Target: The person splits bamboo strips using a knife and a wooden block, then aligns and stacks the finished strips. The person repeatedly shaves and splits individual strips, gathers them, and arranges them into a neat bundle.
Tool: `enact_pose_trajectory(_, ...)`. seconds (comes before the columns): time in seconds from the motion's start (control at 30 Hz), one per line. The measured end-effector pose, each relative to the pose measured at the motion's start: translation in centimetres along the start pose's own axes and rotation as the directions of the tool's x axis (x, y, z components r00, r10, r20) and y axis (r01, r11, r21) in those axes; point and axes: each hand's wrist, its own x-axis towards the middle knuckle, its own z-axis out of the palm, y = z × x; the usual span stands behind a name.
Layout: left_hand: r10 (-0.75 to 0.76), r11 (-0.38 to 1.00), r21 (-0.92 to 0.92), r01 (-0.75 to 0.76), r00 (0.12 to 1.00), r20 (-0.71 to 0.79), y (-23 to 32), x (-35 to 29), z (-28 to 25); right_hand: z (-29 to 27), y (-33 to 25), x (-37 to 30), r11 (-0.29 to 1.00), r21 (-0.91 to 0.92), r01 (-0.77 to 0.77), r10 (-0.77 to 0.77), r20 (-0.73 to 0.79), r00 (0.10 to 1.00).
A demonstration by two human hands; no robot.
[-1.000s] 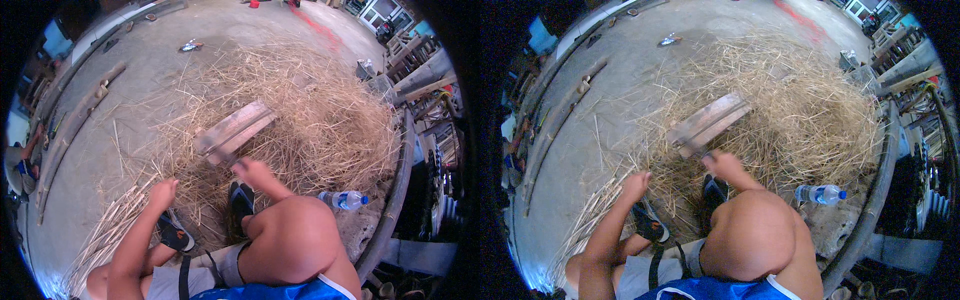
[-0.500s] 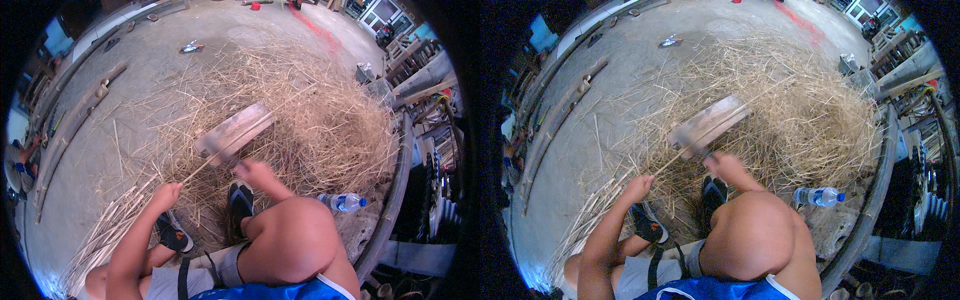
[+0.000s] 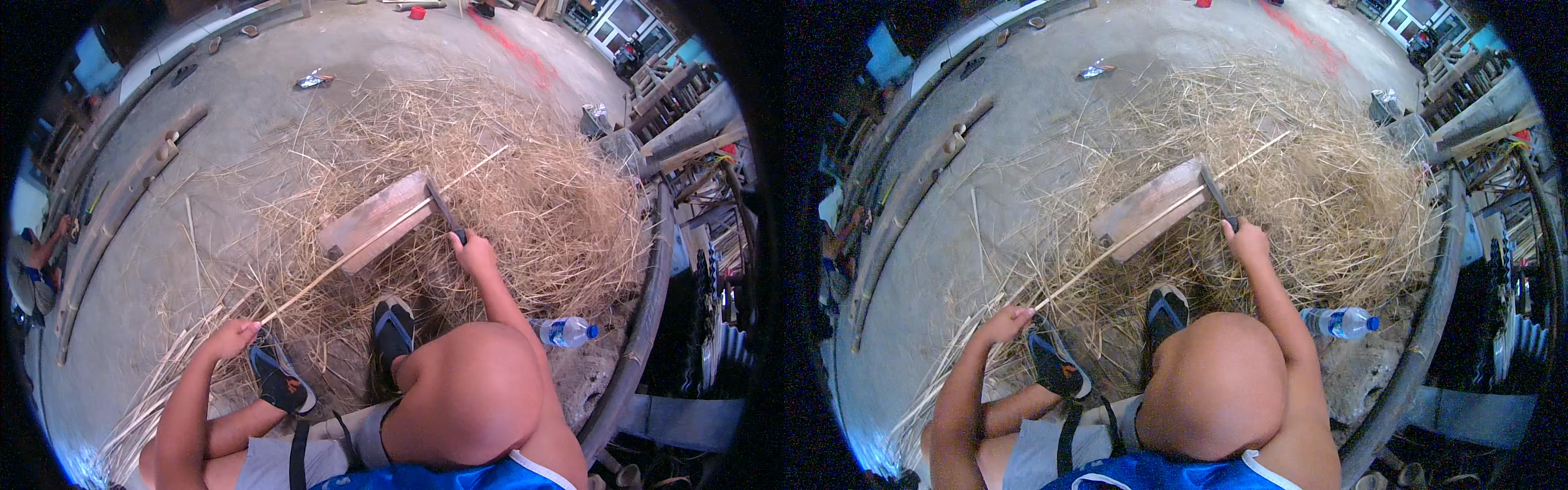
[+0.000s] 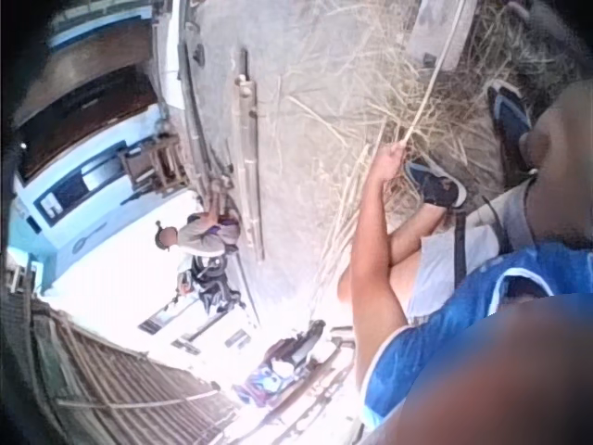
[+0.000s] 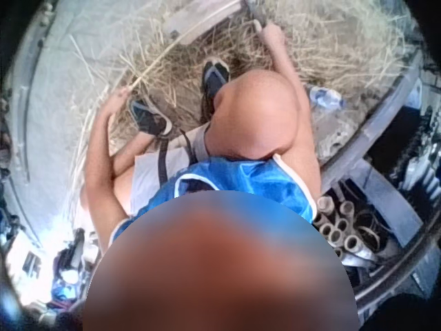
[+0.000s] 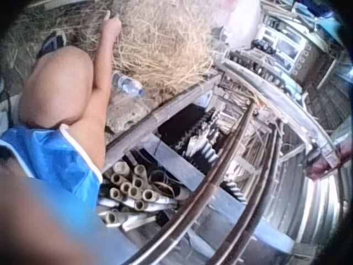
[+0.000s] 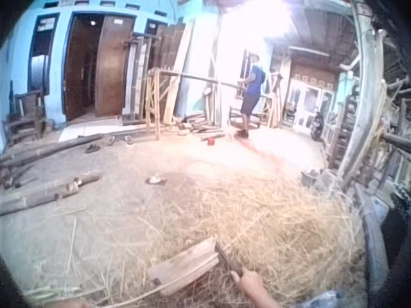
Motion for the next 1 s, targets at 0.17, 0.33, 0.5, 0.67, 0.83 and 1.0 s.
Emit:
enact_pose_trajectory(0.17,0.125,0.957,0.289,-0.028,0.937,-0.325,4.7,4.0,5.1,1.7,-8.2,-8.5,0.964,0.191,0.187,-0.215,0.135,0.967)
enact_pose_trajectory(0.33,0.221,0.879,0.477,0.003,0.884,-0.413,5.7,5.8,7.5,3.9,-7.3,-10.8,0.855,0.185,0.485,-0.504,0.074,0.860)
enact_pose_trajectory(0.5,0.180,0.834,0.550,0.047,0.919,-0.352,4.7,3.6,4.9,3.5,0.0,-1.9,0.990,0.019,0.141,-0.142,0.043,0.989)
enact_pose_trajectory(0.67,0.019,0.890,0.436,0.134,0.944,-0.328,5.3,4.0,3.3,-0.4,-1.4,-1.1,0.995,0.053,-0.086,0.088,-0.032,0.996)
enact_pose_trajectory(0.83,0.123,0.946,0.325,-0.012,0.938,-0.325,6.0,6.0,5.2,3.6,-8.5,-10.1,0.885,0.228,0.406,-0.450,0.197,0.871)
enact_pose_trajectory(1.0,0.163,0.920,0.393,-0.009,0.919,-0.360,6.3,4.9,5.6,4.1,-7.5,-10.1,0.797,0.201,0.569,-0.586,0.027,0.810)
